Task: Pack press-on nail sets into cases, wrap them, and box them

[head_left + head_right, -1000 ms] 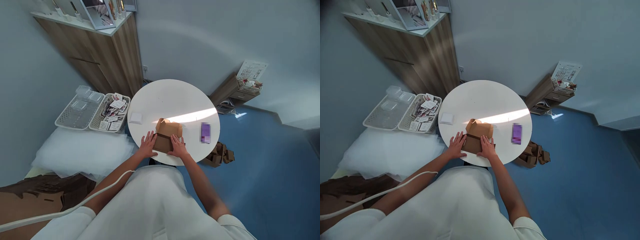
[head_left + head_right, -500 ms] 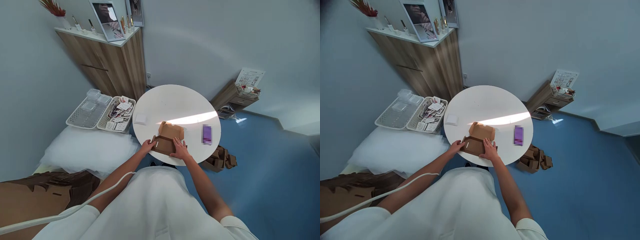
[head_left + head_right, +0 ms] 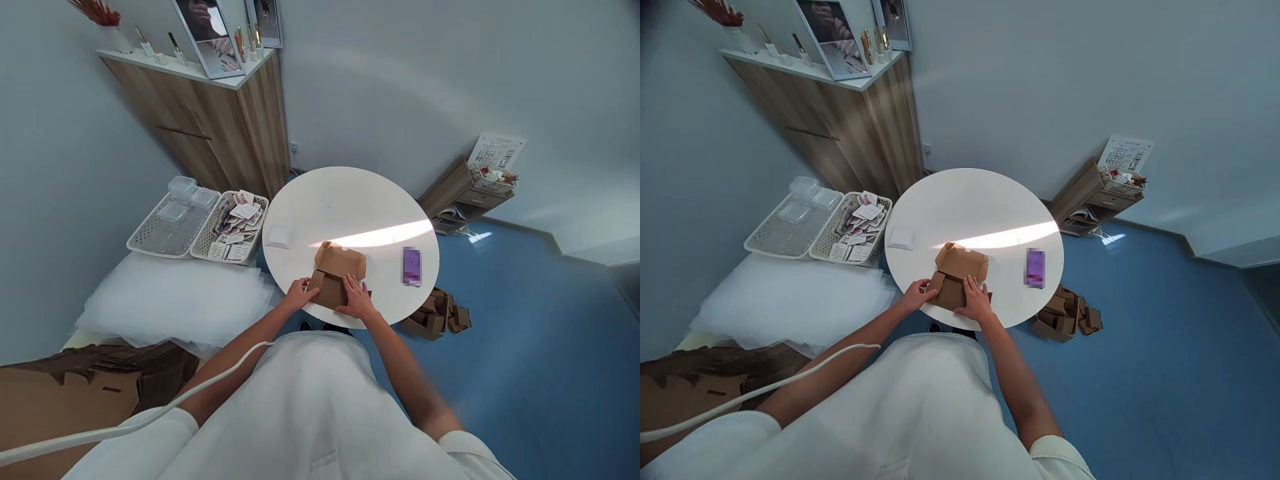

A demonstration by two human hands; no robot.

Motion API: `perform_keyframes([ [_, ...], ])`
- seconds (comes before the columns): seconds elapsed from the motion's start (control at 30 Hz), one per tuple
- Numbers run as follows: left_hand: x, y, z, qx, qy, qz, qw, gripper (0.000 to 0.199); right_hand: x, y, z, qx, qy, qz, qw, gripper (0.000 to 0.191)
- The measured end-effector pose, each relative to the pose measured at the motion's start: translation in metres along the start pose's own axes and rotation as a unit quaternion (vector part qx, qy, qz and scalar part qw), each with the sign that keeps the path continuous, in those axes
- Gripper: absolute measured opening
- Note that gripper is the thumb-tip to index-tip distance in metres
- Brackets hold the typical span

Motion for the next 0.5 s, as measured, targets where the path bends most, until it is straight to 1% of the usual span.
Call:
perform_keyframes([
  [0.07,0.003,-0.003,-0.004,0.065,0.009,-0.019,0.998,0.05,0.0,-0.002,0.001,-0.005,-0.007,-0.006,1.0,0.102],
  [0.1,0.004,-0.005,-0.005,0.094,0.0,-0.023,0.995,0.047,0.0,-0.003,0.001,-0.007,-0.009,-0.011,1.0,0.103],
  [0.2,0.008,-0.004,-0.005,0.168,-0.042,0.001,0.985,0.037,-0.002,-0.008,0.001,-0.015,-0.01,-0.026,1.0,0.105],
  [0.27,0.01,-0.001,-0.005,0.217,-0.059,0.025,0.974,0.033,-0.003,-0.011,0.001,-0.02,-0.01,-0.033,0.999,0.106],
  [0.33,0.011,0.002,-0.006,0.247,-0.065,0.036,0.966,0.03,-0.003,-0.012,0.001,-0.024,-0.012,-0.038,0.999,0.108],
  [0.5,0.014,0.004,-0.007,0.274,-0.074,0.035,0.958,0.026,-0.006,-0.013,0.001,-0.031,-0.025,-0.048,0.998,0.111],
])
Point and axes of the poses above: each hand's wrist, its own x-axis towards the middle knuckle, its own z-axis out of the palm, y = z × x, the point moved 4 cm from there along x, towards the middle knuckle, and after that the axes turned 5 degrees about z, right-handed, at the moved point
